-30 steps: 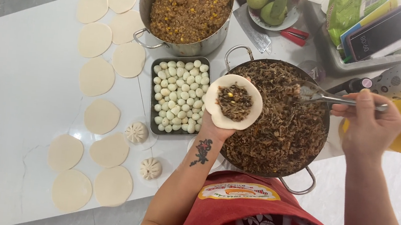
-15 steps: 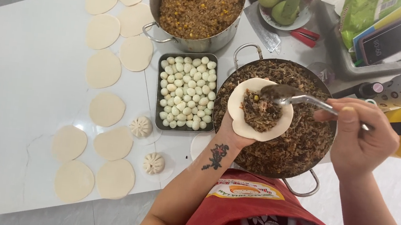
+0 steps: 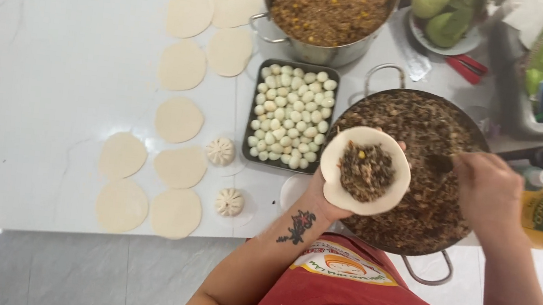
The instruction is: Assembling steamed buns by placing meat filling and a quail egg onto dough wrappers and pleating them closed.
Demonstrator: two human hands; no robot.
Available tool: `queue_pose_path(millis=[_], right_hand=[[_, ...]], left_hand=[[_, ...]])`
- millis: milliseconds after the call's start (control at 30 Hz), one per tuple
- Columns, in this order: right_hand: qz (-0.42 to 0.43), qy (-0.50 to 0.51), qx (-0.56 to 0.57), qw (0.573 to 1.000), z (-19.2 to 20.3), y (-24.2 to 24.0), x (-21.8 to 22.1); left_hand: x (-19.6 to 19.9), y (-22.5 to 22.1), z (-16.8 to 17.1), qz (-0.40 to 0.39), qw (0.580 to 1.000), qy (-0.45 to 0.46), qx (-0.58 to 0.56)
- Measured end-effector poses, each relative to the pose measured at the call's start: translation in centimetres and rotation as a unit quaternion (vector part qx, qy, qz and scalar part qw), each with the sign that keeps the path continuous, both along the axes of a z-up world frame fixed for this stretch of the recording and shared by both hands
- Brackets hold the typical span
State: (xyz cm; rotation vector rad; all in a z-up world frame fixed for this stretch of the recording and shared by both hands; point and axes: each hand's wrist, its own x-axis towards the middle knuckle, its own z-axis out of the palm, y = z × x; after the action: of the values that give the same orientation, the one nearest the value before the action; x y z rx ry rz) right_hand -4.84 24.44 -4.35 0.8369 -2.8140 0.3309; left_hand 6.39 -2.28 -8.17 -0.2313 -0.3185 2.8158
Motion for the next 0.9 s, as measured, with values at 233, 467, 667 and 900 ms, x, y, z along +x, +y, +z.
queue_pose_path(millis=[233, 467, 667, 900], right_hand=[[-0.011, -0.273, 0.131, 0.953, 9.0, -10.2, 0.7], [0.134, -0.216, 0.03, 0.967, -2.3, -26.0, 2.6], [0.145, -0.093, 0.284, 0.943, -14.6, -30.7, -0.2], [0.107, -0.03, 0.158, 0.981, -7.7, -29.8, 2.7]], left_hand=[[7.3, -5.6, -1.0, 0.058, 0.992, 0.105, -0.031], [11.1, -14.0, 1.4, 0.101, 0.981, 0.156, -0.059], [12.0, -17.0, 1.8, 0.114, 0.985, 0.118, -0.049], [10.0, -17.7, 2.0, 0.12, 0.989, 0.083, -0.029]])
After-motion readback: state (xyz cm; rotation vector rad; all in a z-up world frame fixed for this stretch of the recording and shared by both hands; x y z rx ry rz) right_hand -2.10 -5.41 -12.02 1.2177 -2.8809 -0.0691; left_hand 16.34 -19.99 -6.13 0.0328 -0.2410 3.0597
